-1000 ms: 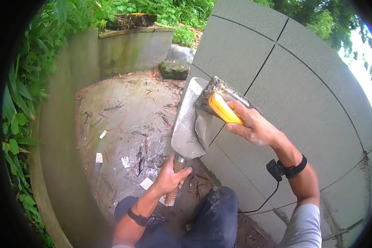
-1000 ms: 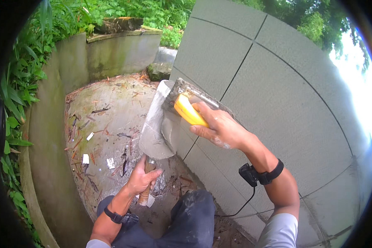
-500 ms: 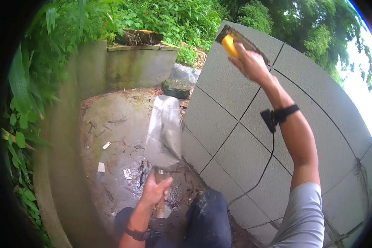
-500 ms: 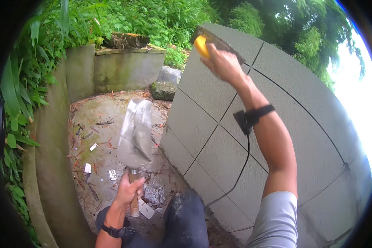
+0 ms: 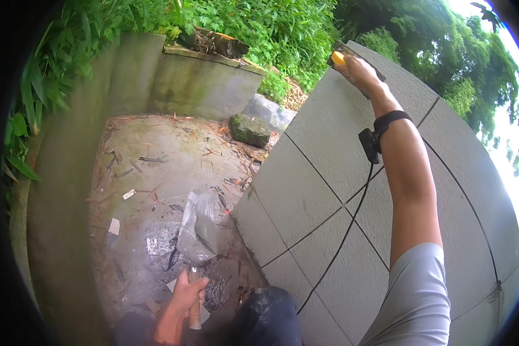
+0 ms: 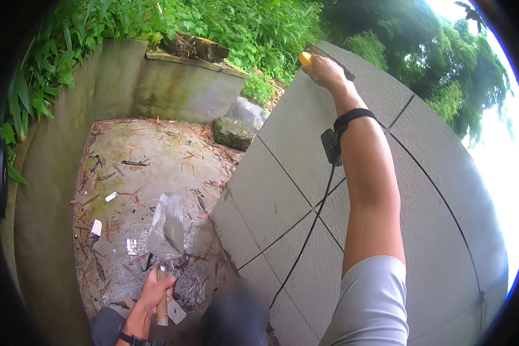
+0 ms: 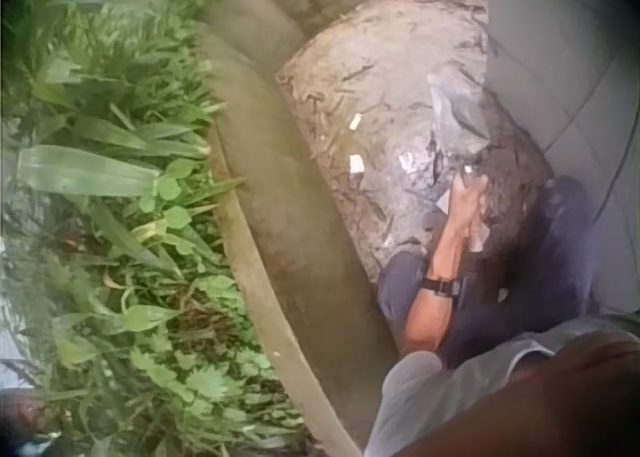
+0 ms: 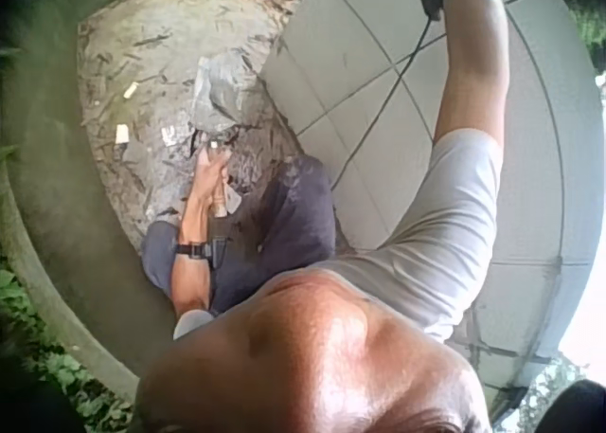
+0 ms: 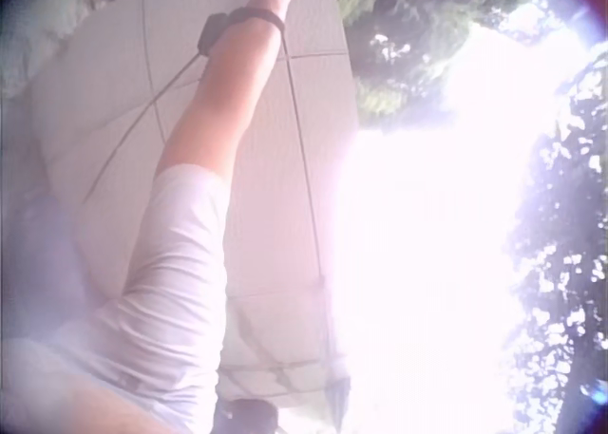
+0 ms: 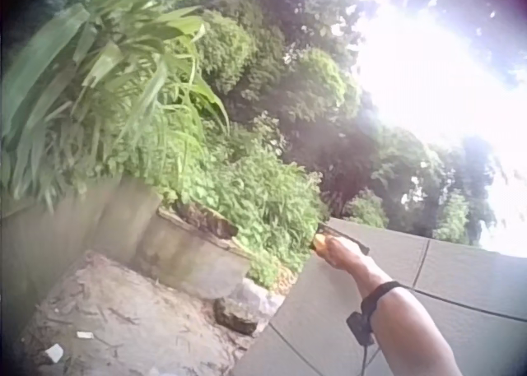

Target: Applying mortar or plaster to a tiled wall surface using a trowel and a plastering hawk.

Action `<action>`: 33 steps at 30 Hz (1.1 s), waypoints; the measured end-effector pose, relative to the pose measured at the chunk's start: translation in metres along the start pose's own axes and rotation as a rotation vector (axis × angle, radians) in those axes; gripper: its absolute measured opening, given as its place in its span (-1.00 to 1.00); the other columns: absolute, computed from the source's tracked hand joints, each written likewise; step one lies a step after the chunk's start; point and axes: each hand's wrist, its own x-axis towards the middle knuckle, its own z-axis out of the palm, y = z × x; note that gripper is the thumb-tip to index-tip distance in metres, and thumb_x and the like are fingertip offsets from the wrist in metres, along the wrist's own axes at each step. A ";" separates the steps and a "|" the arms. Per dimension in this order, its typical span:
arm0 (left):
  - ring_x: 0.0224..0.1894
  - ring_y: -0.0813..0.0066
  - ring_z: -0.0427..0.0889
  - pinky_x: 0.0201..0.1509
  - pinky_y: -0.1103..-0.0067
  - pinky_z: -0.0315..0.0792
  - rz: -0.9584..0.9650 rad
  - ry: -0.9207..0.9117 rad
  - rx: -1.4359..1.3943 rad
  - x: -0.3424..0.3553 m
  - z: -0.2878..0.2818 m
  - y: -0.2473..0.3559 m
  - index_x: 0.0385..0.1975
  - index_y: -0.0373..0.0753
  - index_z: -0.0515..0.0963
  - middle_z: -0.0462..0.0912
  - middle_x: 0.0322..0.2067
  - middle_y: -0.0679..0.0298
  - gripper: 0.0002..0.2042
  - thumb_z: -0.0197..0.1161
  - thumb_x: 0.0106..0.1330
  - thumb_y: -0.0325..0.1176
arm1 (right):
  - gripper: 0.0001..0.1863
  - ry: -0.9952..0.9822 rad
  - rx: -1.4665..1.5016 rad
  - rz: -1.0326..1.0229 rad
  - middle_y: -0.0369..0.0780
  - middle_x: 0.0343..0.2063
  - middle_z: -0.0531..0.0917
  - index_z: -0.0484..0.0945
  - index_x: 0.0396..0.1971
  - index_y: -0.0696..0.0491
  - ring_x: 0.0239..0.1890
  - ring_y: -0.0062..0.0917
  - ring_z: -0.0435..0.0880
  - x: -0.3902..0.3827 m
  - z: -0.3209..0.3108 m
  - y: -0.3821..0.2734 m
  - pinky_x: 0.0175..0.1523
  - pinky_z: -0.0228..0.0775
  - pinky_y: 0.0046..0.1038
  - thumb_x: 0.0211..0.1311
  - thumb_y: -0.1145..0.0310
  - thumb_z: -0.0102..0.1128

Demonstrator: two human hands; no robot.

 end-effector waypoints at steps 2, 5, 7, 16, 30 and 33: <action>-0.66 0.64 0.42 -0.66 0.63 0.37 0.003 0.037 -0.011 0.004 -0.006 -0.003 0.21 -0.23 0.17 0.45 -0.51 0.35 -0.45 0.26 0.26 -0.48 | -0.56 -0.043 0.013 0.057 -0.02 -0.27 0.67 0.56 -0.15 0.15 -0.18 -0.14 0.65 0.009 0.009 -0.006 -0.09 0.41 -0.16 0.31 0.02 0.13; -0.65 0.63 0.43 -0.66 0.61 0.38 0.001 0.079 -0.040 0.007 -0.003 -0.002 0.20 -0.24 0.17 0.46 -0.49 0.34 -0.45 0.27 0.26 -0.49 | -0.56 -0.081 -0.005 0.066 -0.06 -0.31 0.68 0.57 -0.16 0.13 -0.26 -0.22 0.68 0.020 0.020 0.006 -0.12 0.44 -0.18 0.28 0.01 0.15; -0.65 0.63 0.43 -0.67 0.62 0.38 0.044 0.138 -0.050 0.010 -0.001 -0.003 0.22 -0.24 0.15 0.46 -0.47 0.34 -0.43 0.27 0.26 -0.49 | -0.64 -0.151 -0.015 0.164 -0.05 -0.30 0.71 0.63 -0.25 0.12 -0.20 -0.19 0.69 0.027 0.027 0.004 -0.10 0.47 -0.19 0.28 0.09 0.11; -0.66 0.64 0.42 -0.68 0.62 0.37 -0.013 0.116 -0.041 0.020 -0.006 -0.007 0.34 -0.22 0.04 0.45 -0.48 0.34 -0.31 0.27 0.25 -0.49 | -0.56 0.072 -0.167 0.096 -0.03 -0.33 0.69 0.60 -0.23 0.16 -0.36 -0.21 0.70 0.025 0.013 0.022 -0.18 0.50 -0.21 0.24 0.04 0.10; -0.65 0.64 0.42 -0.68 0.63 0.37 0.047 0.090 -0.011 0.020 -0.006 -0.002 0.30 -0.22 0.12 0.46 -0.47 0.34 -0.36 0.27 0.23 -0.48 | -0.66 -0.020 -0.011 0.150 -0.15 -0.43 0.69 0.62 -0.26 0.15 -0.37 -0.33 0.68 -0.024 -0.040 0.044 -0.27 0.46 -0.25 0.30 0.14 0.11; -0.65 0.65 0.42 -0.68 0.63 0.37 0.062 0.074 -0.002 0.020 -0.006 -0.001 0.24 -0.20 0.17 0.46 -0.48 0.35 -0.42 0.26 0.23 -0.48 | -0.62 -0.272 0.044 0.183 -0.19 -0.50 0.66 0.62 -0.26 0.15 -0.42 -0.37 0.65 -0.040 -0.045 0.049 -0.31 0.42 -0.26 0.33 0.08 0.12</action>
